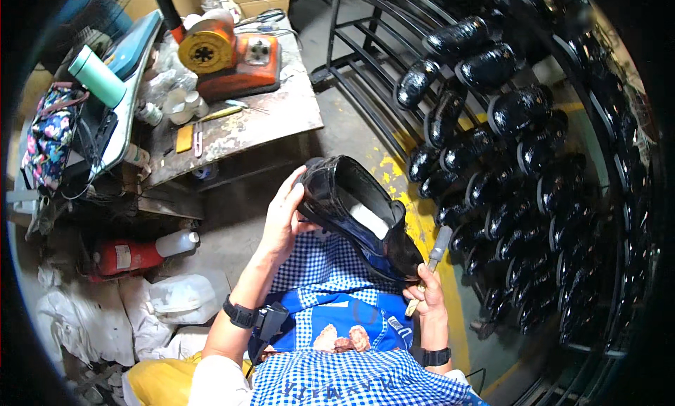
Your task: Cleaning and buffing finished shoes from a production rack using a brush tool.
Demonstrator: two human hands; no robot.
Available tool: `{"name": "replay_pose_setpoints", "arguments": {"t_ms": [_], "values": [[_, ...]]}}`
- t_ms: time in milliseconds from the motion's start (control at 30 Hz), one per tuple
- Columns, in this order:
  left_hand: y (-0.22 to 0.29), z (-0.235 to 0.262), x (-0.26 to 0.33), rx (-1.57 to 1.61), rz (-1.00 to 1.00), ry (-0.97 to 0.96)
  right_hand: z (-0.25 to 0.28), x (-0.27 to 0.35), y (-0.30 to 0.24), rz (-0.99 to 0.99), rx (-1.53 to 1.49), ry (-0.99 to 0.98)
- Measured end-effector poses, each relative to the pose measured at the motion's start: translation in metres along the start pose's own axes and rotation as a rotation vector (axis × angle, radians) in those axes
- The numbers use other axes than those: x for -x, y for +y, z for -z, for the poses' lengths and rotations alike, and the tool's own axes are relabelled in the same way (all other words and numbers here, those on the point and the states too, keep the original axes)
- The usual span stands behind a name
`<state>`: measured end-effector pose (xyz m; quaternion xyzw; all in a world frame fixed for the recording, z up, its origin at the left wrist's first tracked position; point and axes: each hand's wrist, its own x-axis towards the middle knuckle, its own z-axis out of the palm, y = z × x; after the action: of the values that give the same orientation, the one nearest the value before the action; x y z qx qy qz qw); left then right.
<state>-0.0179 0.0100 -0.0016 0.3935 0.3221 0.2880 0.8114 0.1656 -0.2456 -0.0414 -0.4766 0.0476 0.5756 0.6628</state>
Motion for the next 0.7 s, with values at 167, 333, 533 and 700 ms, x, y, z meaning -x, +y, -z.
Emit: {"name": "replay_pose_setpoints", "arguments": {"t_ms": [167,333,533,700], "values": [[0.002,0.008,-0.004,0.169,-0.090,0.075,-0.024,-0.026,0.003,0.158,0.005,0.071],[-0.039,0.012,-0.010,-0.042,-0.295,0.209,-0.071,-0.072,-0.018,0.248,-0.048,0.024],[-0.061,0.012,-0.006,-0.376,-0.470,0.189,-0.141,-0.139,-0.065,0.254,-0.051,0.124],[-0.057,0.010,-0.007,-0.478,-0.527,0.194,-0.202,-0.191,-0.094,0.329,-0.045,0.159]]}}
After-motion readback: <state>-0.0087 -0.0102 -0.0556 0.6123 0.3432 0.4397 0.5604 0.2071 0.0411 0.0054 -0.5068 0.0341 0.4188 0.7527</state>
